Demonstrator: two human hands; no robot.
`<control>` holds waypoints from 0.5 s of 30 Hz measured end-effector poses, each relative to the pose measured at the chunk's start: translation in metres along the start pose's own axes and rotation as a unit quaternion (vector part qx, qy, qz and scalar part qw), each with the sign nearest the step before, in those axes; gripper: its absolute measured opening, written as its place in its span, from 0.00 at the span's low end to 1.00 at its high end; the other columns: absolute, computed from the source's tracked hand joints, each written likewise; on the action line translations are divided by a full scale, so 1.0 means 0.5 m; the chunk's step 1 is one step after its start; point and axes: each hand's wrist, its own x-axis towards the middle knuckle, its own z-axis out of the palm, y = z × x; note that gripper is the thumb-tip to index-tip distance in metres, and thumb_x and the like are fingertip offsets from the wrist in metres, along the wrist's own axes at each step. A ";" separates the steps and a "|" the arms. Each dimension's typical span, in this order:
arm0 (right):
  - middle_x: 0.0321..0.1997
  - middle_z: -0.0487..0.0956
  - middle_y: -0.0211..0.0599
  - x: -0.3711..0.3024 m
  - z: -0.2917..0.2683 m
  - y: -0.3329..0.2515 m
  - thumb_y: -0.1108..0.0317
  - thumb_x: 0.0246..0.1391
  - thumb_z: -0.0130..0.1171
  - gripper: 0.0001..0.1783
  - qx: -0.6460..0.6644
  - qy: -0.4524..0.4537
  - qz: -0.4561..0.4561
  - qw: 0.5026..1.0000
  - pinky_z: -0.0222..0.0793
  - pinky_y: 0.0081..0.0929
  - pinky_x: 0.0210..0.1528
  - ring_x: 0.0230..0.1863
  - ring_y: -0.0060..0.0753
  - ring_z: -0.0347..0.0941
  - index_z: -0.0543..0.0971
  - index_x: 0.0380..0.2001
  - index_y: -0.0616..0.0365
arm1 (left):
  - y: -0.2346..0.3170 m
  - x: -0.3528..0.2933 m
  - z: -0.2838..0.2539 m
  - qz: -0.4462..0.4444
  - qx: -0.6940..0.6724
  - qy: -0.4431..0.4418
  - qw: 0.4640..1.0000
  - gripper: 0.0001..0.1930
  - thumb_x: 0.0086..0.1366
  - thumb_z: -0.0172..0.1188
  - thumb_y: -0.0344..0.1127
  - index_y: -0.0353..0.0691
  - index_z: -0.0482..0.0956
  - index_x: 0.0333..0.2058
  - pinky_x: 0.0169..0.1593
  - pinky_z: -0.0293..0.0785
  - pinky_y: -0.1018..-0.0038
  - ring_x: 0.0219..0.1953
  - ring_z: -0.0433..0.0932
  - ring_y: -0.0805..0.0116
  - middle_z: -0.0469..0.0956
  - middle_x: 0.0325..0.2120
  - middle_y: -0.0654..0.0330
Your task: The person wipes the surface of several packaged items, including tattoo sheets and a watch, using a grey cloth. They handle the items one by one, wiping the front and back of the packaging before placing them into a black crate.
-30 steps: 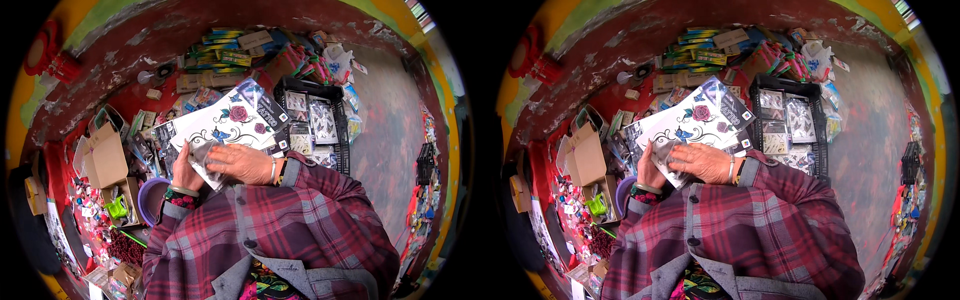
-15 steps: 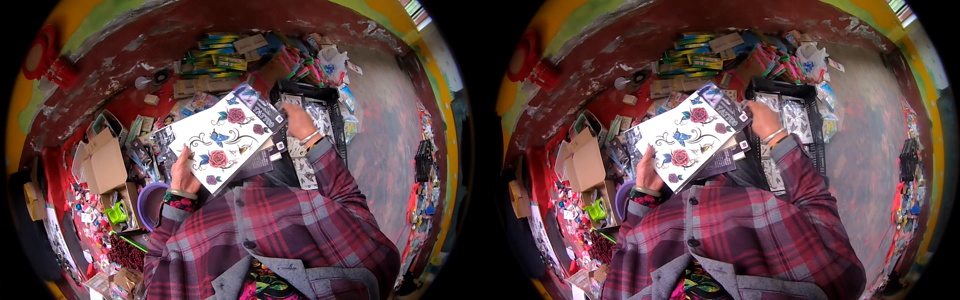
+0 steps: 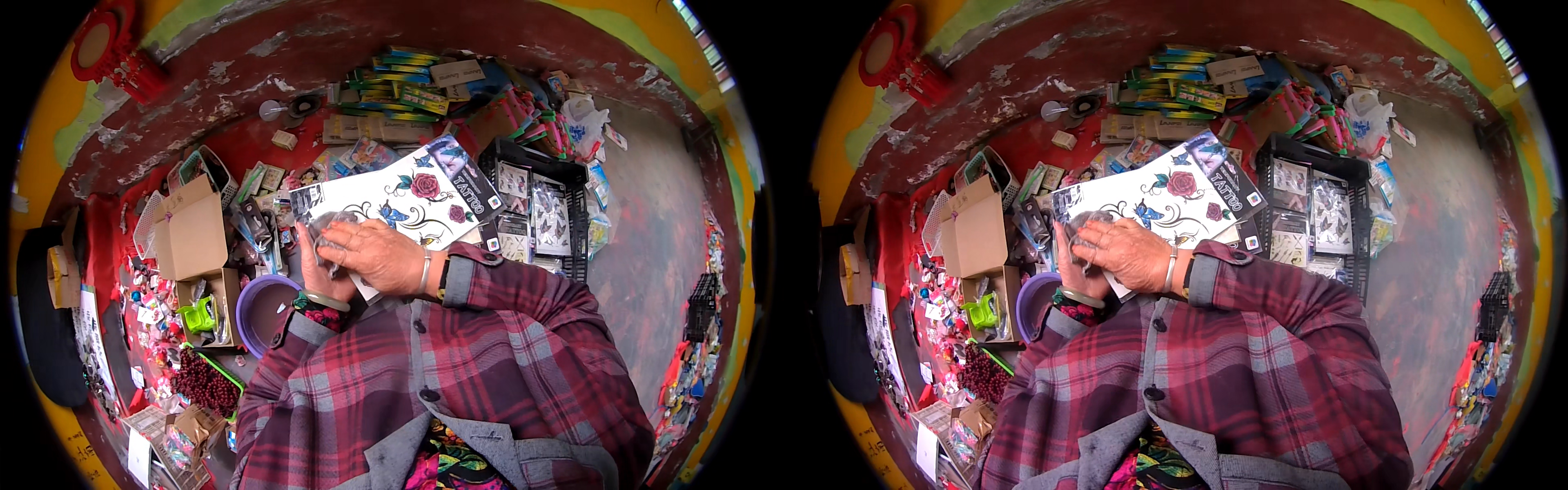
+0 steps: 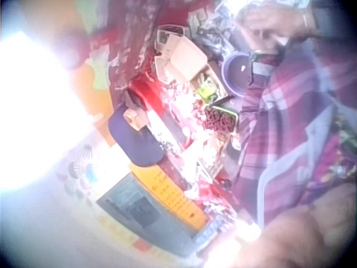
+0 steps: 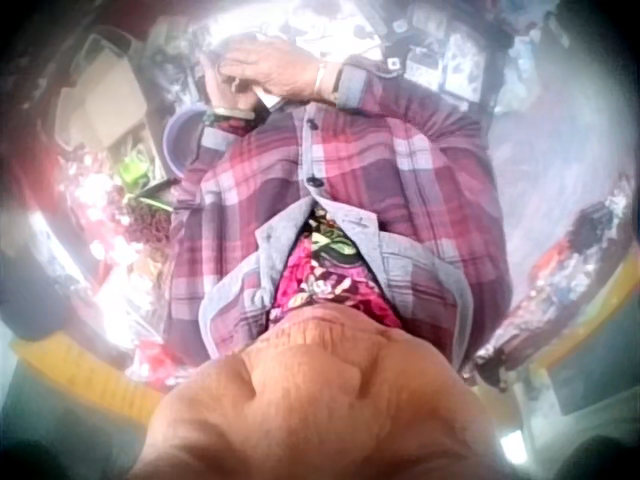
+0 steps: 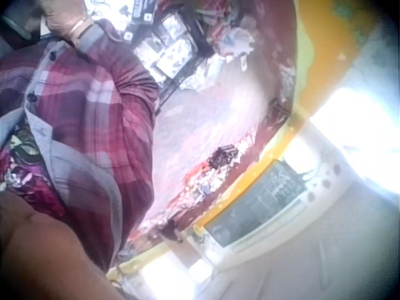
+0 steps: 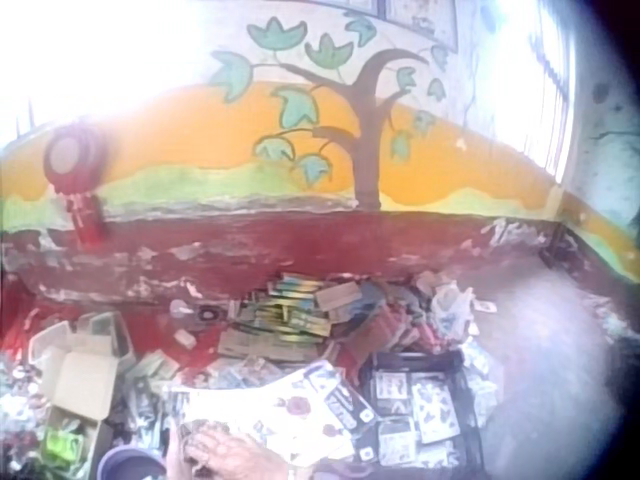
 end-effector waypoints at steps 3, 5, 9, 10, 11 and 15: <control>0.61 0.65 0.42 0.018 -0.001 0.028 0.73 0.44 0.53 0.29 -0.061 0.016 0.053 0.997 0.56 0.37 0.56 0.64 0.41 0.58 0.67 0.55 0.52 | -0.007 -0.006 0.034 0.001 -0.043 -0.049 0.998 0.29 0.64 0.49 0.57 0.41 0.66 0.54 0.58 0.63 0.58 0.52 0.71 0.57 0.73 0.48 0.55; 0.54 0.70 0.40 0.028 -0.019 0.059 0.73 0.43 0.54 0.26 -0.078 0.027 0.103 0.991 0.62 0.34 0.50 0.59 0.40 0.63 0.70 0.50 0.54 | -0.012 0.008 -0.001 -0.042 0.021 -0.058 0.997 0.25 0.64 0.51 0.49 0.39 0.66 0.54 0.58 0.64 0.58 0.51 0.71 0.57 0.73 0.49 0.54; 0.44 0.73 0.37 -0.017 -0.051 0.140 0.73 0.43 0.53 0.19 -0.192 0.045 0.183 0.963 0.65 0.35 0.46 0.51 0.39 0.67 0.73 0.43 0.55 | -0.021 0.017 -0.018 -0.062 0.081 -0.020 0.995 0.20 0.63 0.52 0.32 0.33 0.67 0.52 0.55 0.68 0.60 0.48 0.74 0.57 0.74 0.47 0.52; 0.43 0.73 0.36 -0.039 -0.053 0.166 0.71 0.43 0.53 0.17 -0.233 0.068 0.180 0.953 0.65 0.35 0.46 0.51 0.38 0.67 0.73 0.41 0.54 | -0.023 0.018 -0.018 -0.060 0.083 -0.019 0.995 0.19 0.62 0.52 0.31 0.33 0.67 0.52 0.54 0.69 0.60 0.47 0.75 0.57 0.74 0.47 0.51; 0.43 0.73 0.37 -0.054 -0.069 0.178 0.71 0.44 0.52 0.16 -0.251 0.061 0.205 0.944 0.65 0.36 0.46 0.51 0.39 0.67 0.74 0.41 0.54 | -0.022 0.020 -0.021 -0.065 0.089 -0.016 0.994 0.20 0.63 0.52 0.31 0.32 0.66 0.52 0.55 0.68 0.60 0.48 0.74 0.57 0.74 0.47 0.51; 0.48 0.73 0.41 -0.128 -0.120 0.213 0.73 0.48 0.46 0.18 -0.255 0.081 0.307 0.913 0.66 0.38 0.48 0.52 0.44 0.67 0.73 0.44 0.56 | -0.016 0.018 -0.022 -0.067 0.086 -0.008 0.994 0.19 0.64 0.50 0.30 0.30 0.66 0.52 0.56 0.68 0.61 0.49 0.73 0.57 0.73 0.48 0.51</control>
